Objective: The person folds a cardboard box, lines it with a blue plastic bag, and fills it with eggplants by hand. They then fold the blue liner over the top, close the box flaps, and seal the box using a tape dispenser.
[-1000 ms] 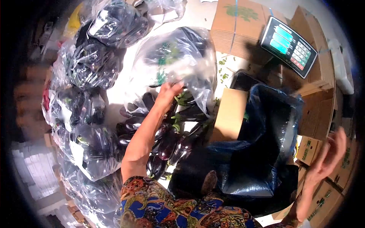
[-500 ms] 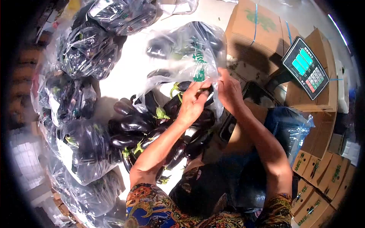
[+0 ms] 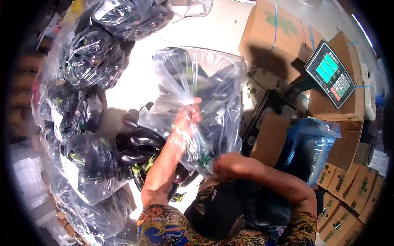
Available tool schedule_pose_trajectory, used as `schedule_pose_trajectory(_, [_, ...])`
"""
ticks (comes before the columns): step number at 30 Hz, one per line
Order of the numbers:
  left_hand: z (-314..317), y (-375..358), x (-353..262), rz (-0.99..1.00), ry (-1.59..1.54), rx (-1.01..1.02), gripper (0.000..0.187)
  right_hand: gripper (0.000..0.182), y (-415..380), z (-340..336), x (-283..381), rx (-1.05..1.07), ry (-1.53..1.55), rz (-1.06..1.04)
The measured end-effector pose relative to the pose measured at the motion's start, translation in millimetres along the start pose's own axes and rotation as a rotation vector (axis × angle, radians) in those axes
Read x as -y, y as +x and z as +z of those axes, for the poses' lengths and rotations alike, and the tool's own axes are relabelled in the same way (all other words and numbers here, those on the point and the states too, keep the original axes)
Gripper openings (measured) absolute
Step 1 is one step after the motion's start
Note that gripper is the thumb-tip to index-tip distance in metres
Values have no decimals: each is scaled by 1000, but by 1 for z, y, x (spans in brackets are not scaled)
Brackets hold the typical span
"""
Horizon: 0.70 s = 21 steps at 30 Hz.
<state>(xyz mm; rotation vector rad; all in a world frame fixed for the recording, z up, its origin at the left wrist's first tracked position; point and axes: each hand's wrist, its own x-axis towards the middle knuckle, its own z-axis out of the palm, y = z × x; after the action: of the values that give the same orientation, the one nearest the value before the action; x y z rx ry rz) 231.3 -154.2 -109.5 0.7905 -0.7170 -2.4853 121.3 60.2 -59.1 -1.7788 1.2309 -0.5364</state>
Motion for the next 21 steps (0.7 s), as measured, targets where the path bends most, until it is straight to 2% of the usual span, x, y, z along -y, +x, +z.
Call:
schedule_pose_trajectory(2, [5, -53, -9, -43, 556, -207, 20, 28, 5, -22, -3, 35, -47, 95])
schedule_pose_trajectory(3, [-63, -69, 9, -81, 403, -52, 20, 31, 6, -34, -1, -238, 22, 204])
schedule_pose_trajectory(4, [-93, -92, 19, -90, 799, 49, 19, 35, 8, -45, 0, -513, 95, 308])
schedule_pose_trajectory(5, [-123, -116, 29, -62, 1192, 153, 18, 43, 13, -62, -7, -650, 62, 360])
schedule_pose_trajectory(7, [-97, -156, 28, -114, 2234, 203, 20, 63, 22, -88, -30, -755, -159, 452])
schedule_pose_trajectory(8, [-84, -164, 30, -228, 2331, 219, 23, 75, 24, -96, -39, -726, -358, 493])
schedule_pose_trajectory(9, [-71, -173, 25, -509, 1940, 135, 22, 80, 28, -100, -38, -670, -435, 491])
schedule_pose_trajectory(11, [-108, -198, 56, -493, 1220, -63, 16, 91, 40, -102, -31, -553, -575, 496])
schedule_pose_trajectory(13, [-159, -222, 100, -285, 1013, 13, 20, 96, 57, -98, -36, -356, -645, 562])
schedule_pose_trajectory(14, [-170, -228, 119, -183, 861, 7, 29, 98, 65, -94, -39, -256, -681, 589])
schedule_pose_trajectory(15, [-175, -232, 127, -81, 710, 2, 38, 91, 75, -80, -48, -206, -678, 686])
schedule_pose_trajectory(18, [-164, -236, 115, -100, 474, 62, 47, 82, 88, -43, -103, -431, -997, 467])
schedule_pose_trajectory(19, [-163, -237, 111, -106, 395, 86, 50, 72, 86, -51, -87, -419, -1036, 479])
schedule_pose_trajectory(21, [-163, -232, 104, -101, 517, 108, 47, 70, 83, -72, -60, -593, -683, 684])
